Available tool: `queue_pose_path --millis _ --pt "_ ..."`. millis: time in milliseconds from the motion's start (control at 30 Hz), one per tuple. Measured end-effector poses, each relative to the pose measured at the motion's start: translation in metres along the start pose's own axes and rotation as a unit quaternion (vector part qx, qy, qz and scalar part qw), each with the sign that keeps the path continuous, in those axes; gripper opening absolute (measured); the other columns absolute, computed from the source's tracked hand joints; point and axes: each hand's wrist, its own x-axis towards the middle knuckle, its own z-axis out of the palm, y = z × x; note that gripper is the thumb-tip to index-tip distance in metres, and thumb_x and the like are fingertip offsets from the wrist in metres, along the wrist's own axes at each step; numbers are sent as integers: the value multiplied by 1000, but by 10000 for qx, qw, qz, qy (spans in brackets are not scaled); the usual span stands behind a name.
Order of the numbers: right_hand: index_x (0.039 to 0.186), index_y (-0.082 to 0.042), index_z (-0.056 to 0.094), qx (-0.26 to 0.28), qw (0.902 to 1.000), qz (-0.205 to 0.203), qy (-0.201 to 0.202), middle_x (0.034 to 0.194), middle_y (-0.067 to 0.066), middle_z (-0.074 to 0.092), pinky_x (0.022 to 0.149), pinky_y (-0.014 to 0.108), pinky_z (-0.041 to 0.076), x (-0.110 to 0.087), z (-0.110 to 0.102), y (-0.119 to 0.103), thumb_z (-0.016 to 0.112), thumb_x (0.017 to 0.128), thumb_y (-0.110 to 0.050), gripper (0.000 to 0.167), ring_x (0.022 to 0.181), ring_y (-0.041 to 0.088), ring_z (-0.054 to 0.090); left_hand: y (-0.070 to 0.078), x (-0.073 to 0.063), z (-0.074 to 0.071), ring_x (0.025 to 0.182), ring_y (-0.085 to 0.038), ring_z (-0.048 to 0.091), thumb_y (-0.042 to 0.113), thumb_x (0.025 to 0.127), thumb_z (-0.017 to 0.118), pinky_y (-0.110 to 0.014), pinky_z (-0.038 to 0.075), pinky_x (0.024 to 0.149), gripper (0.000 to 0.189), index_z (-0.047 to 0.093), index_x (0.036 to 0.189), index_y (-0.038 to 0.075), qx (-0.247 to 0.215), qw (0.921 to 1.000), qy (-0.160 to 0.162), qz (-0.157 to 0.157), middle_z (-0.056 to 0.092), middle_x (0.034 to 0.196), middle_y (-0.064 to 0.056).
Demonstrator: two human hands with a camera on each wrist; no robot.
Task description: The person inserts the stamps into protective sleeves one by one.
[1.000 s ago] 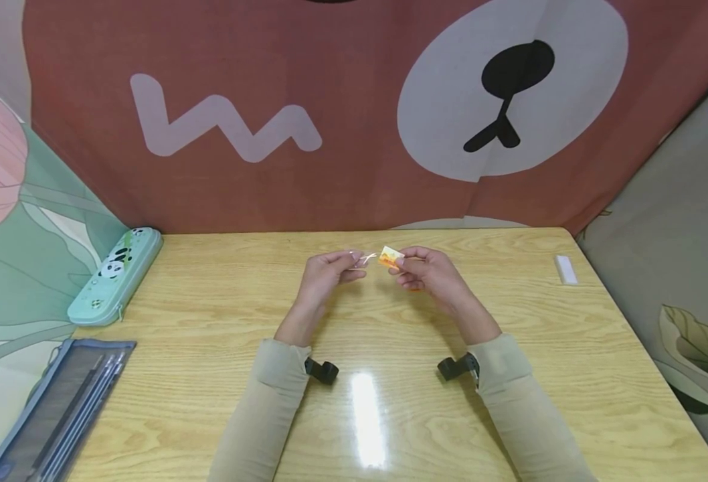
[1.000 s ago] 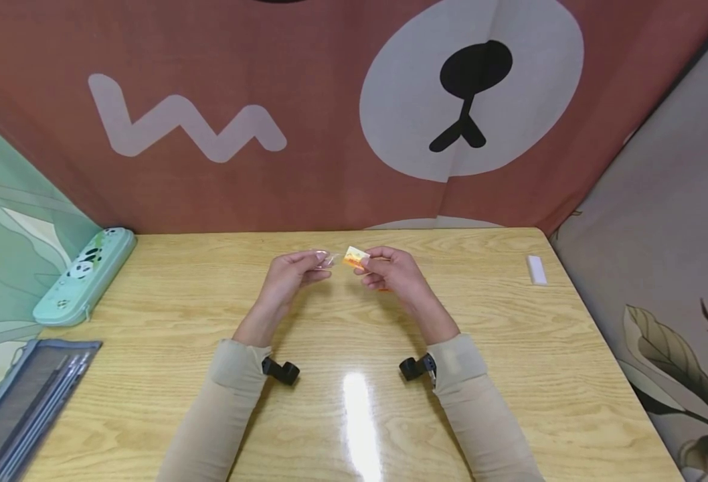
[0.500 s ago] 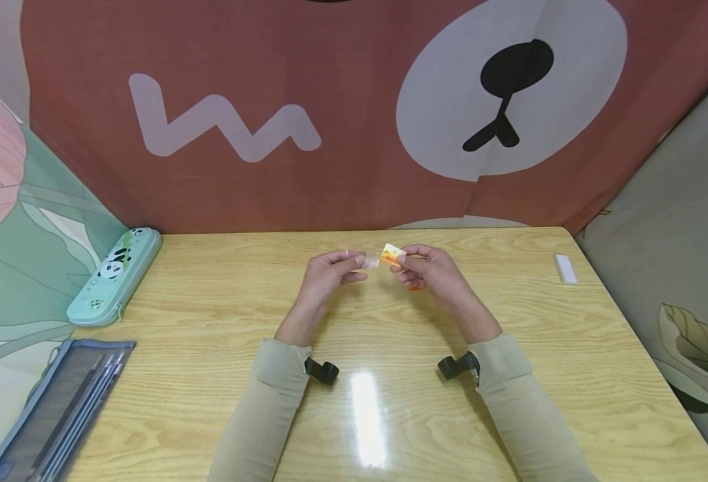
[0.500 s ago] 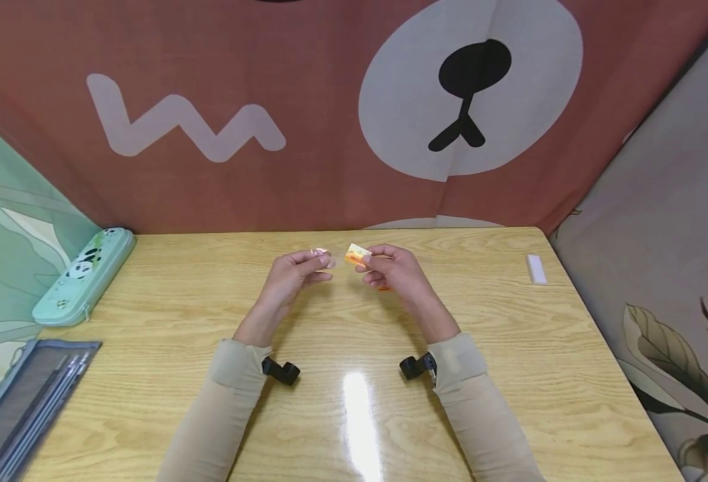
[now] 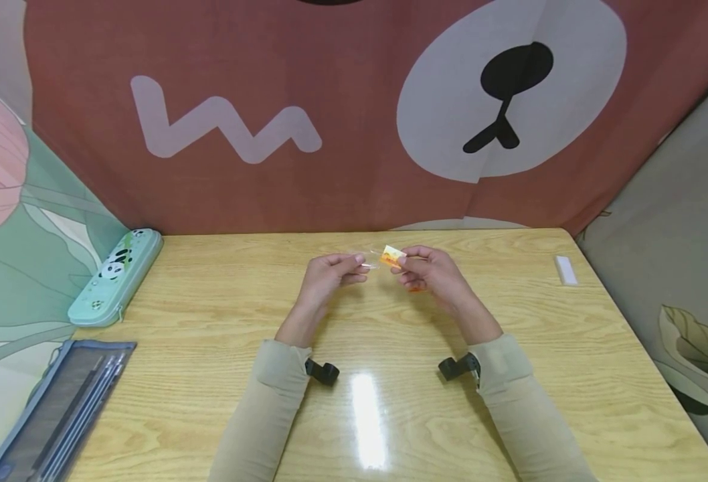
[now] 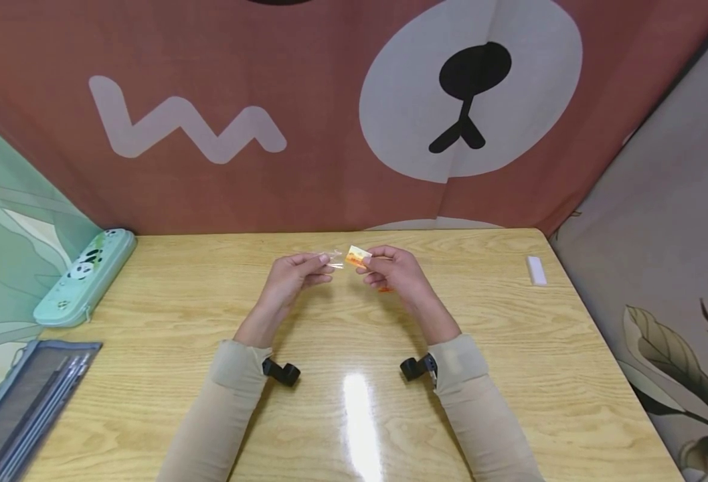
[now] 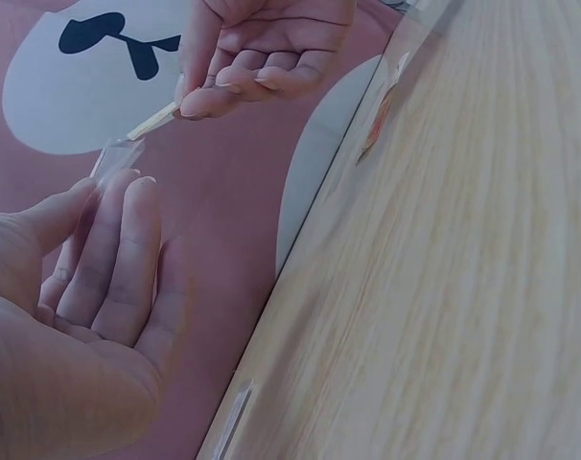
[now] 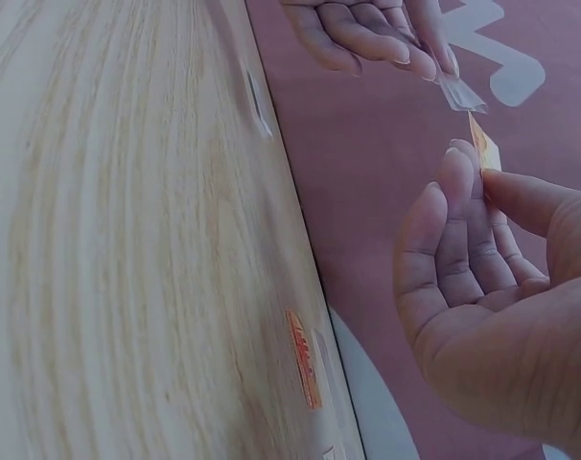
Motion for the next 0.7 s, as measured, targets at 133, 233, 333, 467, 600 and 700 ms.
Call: queue_pose_path --millis 133,233,333,467,600,700 --pt "124 -2 58 -109 9999 -22 -50 84 -6 76 68 23 60 1 1 1 61 101 -14 25 69 7 68 0 -1 1 72 -12 76 10 95 71 -33 65 81 24 73 108 -10 -10 10000 -12 0 77 77 -3" --pt "119 -3 60 -208 9998 -38 -73 85 -5 76 68 23 59 1 2 1 62 101 -14 22 70 8 68 -1 -1 1 72 -12 76 11 95 71 -34 65 81 26 72 109 -11 -14 10000 -16 21 77 77 -3" --pt "118 -1 61 -308 9994 -65 -125 85 -5 76 68 23 58 0 2 2 63 101 -15 22 71 8 68 -1 -1 2 72 -11 76 12 95 72 -32 65 80 27 72 108 -11 -3 10000 11 28 77 76 -2" --pt "120 2 61 -489 9987 -40 -153 83 -6 75 70 22 58 0 1 3 63 100 -15 27 72 7 67 -1 -2 2 72 -11 76 13 95 73 -32 65 80 27 73 107 -11 49 10000 34 25 77 76 -2" --pt "121 5 62 -688 9974 -50 -187 82 -6 74 70 23 57 0 0 3 63 99 -15 30 74 10 67 0 -2 2 72 -12 76 14 94 73 -37 65 84 25 74 105 -9 184 9998 25 59 77 79 -4" --pt "121 6 62 -770 9967 -89 -240 83 -5 73 73 25 58 0 0 2 64 98 -13 30 77 12 67 0 -2 1 73 -13 76 14 94 74 -42 64 87 24 75 103 -8 297 9995 3 103 78 80 -6"
